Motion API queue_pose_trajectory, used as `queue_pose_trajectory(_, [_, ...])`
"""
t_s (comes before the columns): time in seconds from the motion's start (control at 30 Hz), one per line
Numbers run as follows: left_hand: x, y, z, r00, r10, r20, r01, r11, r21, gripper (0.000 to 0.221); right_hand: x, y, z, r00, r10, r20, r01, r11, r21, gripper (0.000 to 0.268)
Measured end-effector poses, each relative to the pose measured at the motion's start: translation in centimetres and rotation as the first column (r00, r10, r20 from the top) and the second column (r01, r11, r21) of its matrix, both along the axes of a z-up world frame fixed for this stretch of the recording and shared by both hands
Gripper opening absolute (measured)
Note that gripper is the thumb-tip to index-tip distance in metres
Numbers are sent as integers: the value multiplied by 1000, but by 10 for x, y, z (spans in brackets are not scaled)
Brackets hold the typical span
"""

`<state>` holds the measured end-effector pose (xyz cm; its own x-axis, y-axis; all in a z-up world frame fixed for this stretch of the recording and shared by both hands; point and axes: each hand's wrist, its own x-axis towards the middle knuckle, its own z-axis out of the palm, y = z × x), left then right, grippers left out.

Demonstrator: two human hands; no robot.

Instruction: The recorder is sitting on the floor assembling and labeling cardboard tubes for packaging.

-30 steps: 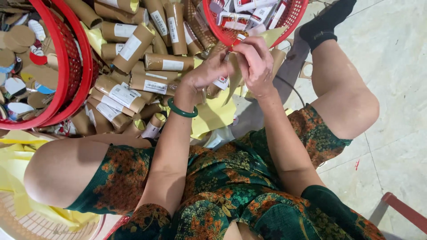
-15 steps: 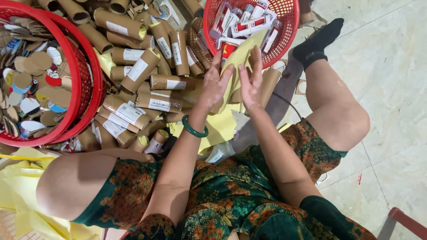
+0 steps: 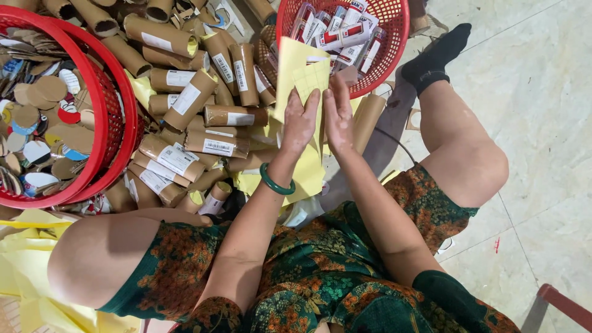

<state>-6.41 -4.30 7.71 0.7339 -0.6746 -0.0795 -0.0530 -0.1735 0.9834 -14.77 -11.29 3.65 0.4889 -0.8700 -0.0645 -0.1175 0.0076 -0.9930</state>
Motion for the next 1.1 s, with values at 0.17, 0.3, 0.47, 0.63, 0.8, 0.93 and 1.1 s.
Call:
queue_pose_trajectory(0.17, [-8, -4, -23, 990, 139, -4, -139, 988, -72, 36, 1, 10, 3, 972, 70, 226, -123, 966, 227, 55])
queue_pose_trajectory(0.3, [-11, -6, -30, 956, 202, -212, -240, 956, -168, 31, 1, 9, -9, 918, -30, 396, -165, 878, 449, 58])
queue_pose_trajectory(0.47, [-9, -6, -17, 932, 200, -303, -255, 955, -154, 28, -1, 6, -8, 853, -132, 505, -166, 849, 502, 54])
queue_pose_trajectory(0.63, [-6, -7, -12, 931, 178, -319, -230, 964, -133, 25, -1, 6, -1, 824, -97, 559, -178, 892, 416, 51])
queue_pose_trajectory(0.8, [-7, -2, 33, 949, 308, 71, -289, 936, -200, 25, -4, 5, 3, 892, -147, 428, -95, 864, 495, 58])
queue_pose_trajectory(0.93, [-7, 0, 13, 933, 250, 258, -199, 958, -206, 23, -3, 10, 5, 895, -73, 441, -123, 908, 401, 61])
queue_pose_trajectory(1.1, [-19, -5, 18, 939, 135, 315, -92, 985, -148, 35, -7, 5, -15, 992, 13, 123, -38, 979, 201, 66])
